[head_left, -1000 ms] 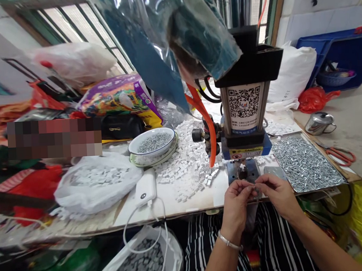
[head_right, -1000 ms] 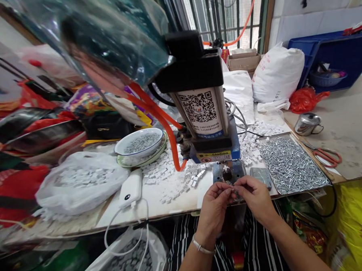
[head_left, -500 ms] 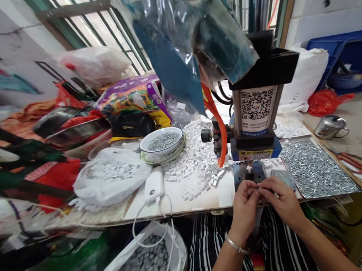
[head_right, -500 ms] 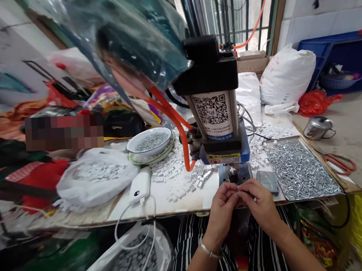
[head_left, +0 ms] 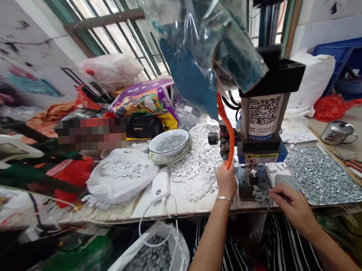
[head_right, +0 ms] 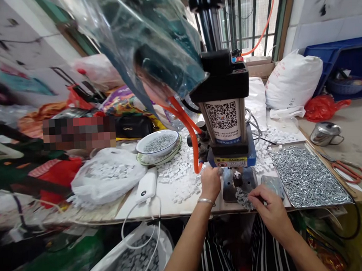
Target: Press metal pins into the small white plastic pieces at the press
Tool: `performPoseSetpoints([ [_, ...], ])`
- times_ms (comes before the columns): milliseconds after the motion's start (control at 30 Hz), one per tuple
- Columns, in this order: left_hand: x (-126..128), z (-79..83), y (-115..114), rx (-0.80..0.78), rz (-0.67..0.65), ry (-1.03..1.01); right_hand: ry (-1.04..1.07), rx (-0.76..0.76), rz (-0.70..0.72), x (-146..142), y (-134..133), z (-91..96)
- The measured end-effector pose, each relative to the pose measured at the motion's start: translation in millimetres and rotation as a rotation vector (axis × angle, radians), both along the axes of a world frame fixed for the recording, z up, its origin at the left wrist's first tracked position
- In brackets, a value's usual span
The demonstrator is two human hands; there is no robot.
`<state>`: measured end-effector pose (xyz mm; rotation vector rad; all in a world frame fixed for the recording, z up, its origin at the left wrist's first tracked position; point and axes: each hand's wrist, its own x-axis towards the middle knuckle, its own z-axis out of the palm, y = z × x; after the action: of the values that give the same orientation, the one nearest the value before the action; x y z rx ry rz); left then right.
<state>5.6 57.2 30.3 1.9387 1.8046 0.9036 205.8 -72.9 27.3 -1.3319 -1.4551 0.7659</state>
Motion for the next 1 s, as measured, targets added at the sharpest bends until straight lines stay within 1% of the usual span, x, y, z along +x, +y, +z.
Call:
performPoseSetpoints([
  [67, -1, -4.4, 1, 0.008, 0.000, -0.008, -0.001, -0.008, 0.016, 0, -1, -0.2],
  [133, -2, -8.5, -5, 0.012, 0.003, -0.039, 0.000, -0.019, 0.019, 0, -3, 0.0],
  [200, -2, -10.3, -18, 0.009, 0.001, -0.079, 0.007, -0.029, 0.014, 0, -3, 1.9],
  [267, -1, -7.9, -37, -0.009, -0.031, -0.162, 0.023, -0.030, 0.017, -3, -3, 6.1],
  [300, 1, -5.0, -47, -0.023, -0.064, -0.219, 0.033, -0.029, 0.025, -6, -2, 8.9],
  [333, 3, -1.1, -58, -0.042, -0.118, -0.329, 0.044, -0.027, 0.036, -9, -1, 11.9],
  [400, 8, 7.7, -78, -0.079, -0.253, -0.483, 0.060, -0.013, 0.060, -16, 1, 17.3],
  [433, 11, 11.6, -86, -0.096, -0.304, -0.534, 0.063, -0.001, 0.068, -19, 2, 19.1],
  [500, 15, 16.3, -99, -0.119, -0.353, -0.603, 0.055, 0.029, 0.072, -24, 5, 20.3],
  [600, 20, 15.5, -108, -0.162, -0.345, -0.730, 0.000, 0.052, 0.060, -26, 8, 16.9],
  [700, 23, 11.8, -111, -0.230, -0.323, -0.884, -0.081, 0.091, 0.023, -24, 8, 12.2],
  [833, 29, 11.9, -111, -0.286, -0.256, -1.036, -0.207, 0.250, 0.011, -20, 6, 10.8],
  [933, 33, 13.8, -110, -0.281, -0.186, -1.104, -0.304, 0.358, 0.049, -20, 3, 10.0],
  [1000, 34, 14.6, -109, -0.277, -0.164, -1.127, -0.335, 0.403, 0.057, -20, 2, 7.4],
])
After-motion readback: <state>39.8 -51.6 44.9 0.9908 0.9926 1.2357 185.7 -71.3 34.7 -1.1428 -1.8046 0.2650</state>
